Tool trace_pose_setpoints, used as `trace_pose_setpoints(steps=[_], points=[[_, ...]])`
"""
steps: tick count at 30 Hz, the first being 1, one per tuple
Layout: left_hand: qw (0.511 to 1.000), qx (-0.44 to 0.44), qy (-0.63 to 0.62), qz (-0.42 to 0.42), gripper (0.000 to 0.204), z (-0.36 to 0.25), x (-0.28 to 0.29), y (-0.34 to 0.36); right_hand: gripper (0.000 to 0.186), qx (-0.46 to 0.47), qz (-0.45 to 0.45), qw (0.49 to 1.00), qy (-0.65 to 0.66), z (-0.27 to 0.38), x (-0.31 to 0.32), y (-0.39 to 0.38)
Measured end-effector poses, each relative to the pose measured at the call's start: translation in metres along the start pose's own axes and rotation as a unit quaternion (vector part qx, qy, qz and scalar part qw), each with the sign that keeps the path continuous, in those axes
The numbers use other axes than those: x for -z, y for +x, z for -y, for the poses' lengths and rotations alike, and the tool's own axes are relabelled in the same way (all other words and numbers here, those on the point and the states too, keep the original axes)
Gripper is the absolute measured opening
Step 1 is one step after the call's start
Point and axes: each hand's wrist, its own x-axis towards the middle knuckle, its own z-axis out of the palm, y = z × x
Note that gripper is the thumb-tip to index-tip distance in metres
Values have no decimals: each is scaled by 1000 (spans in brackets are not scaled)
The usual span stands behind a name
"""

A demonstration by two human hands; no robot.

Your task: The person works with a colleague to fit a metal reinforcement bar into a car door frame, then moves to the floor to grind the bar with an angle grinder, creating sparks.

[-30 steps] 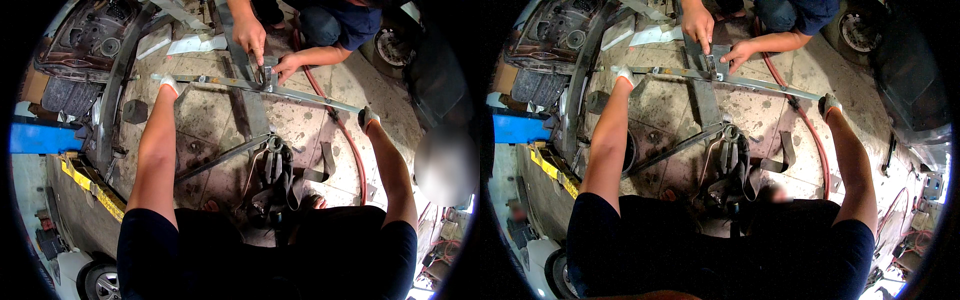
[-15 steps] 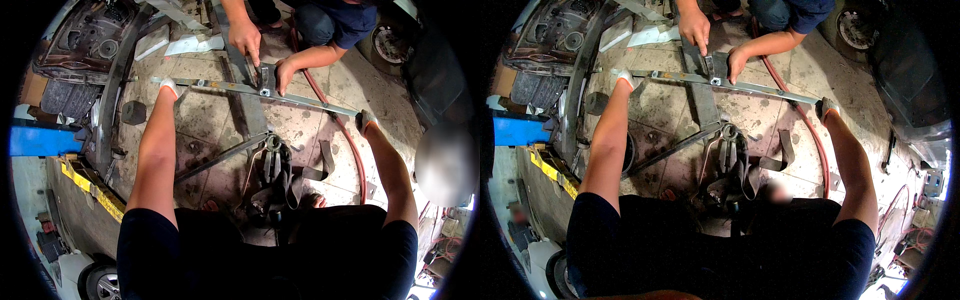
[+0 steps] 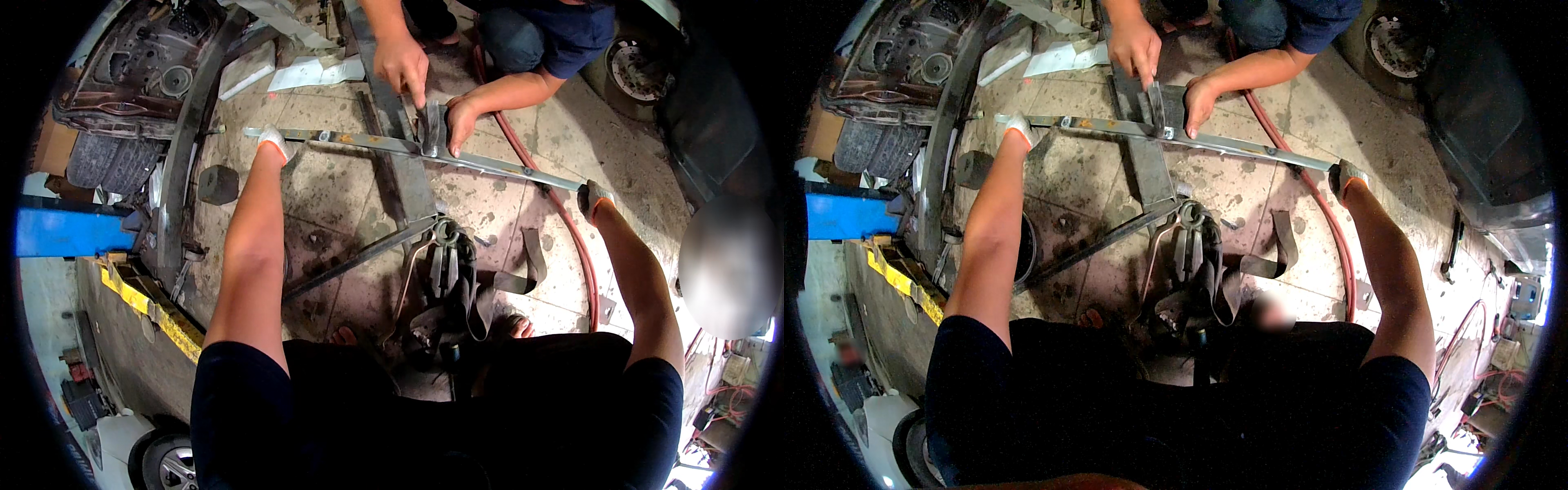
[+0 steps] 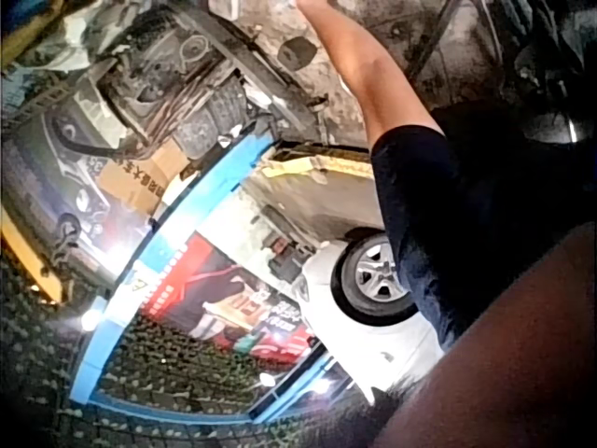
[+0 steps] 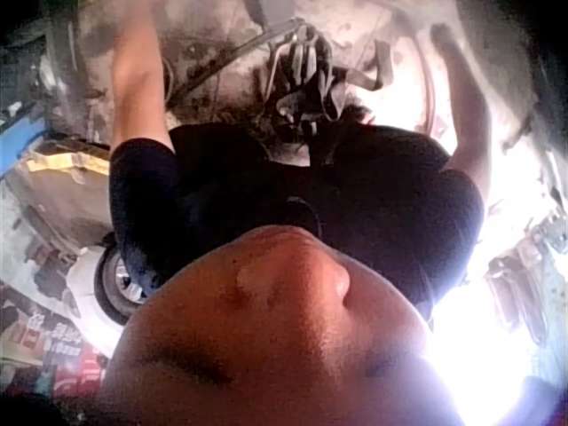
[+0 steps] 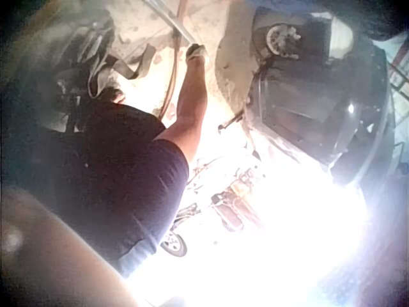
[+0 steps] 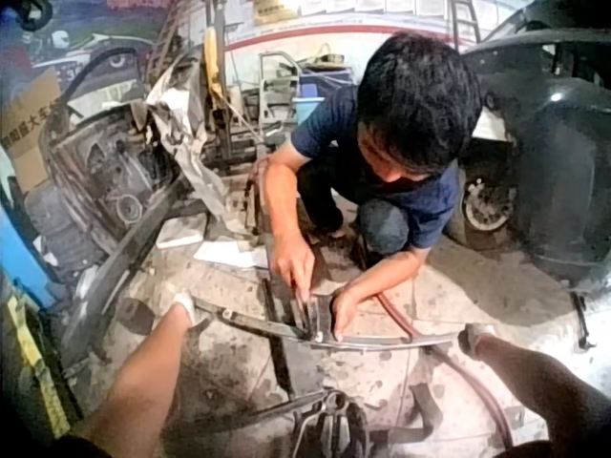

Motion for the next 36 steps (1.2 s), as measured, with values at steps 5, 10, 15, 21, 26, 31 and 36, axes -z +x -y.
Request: trace_pose_setpoints(steps=[5, 10, 15, 21, 26, 31, 36], points=[[1000, 11, 23, 3, 53, 16, -12, -6, 18, 14, 7, 1000, 13, 4, 11, -3], [1000, 0, 25, 7, 60, 2, -8, -20, 17, -2, 3, 1000, -28, 2, -1, -10], [999, 17, -7, -41, 62, 13, -25, -33, 20, 11, -12, 1000, -16, 3, 10, -4], [999, 15, -20, -34, 61, -1, -6, -14, 16, 12, 8, 1000, -23, 0, -1, -8], [999, 14, -2, -42, 60, 9, -12, -19, 16, -3, -16, 1000, -15, 2, 3, -14], [999, 26, -10, -26, 60, 6, -10, -17, 18, 2, -5, 1000, -24, 6, 4, -9], [999, 21, -29, -9, 57, 8, -9, -17, 19, 6, 0, 998, -57, 5, 2, -11]])
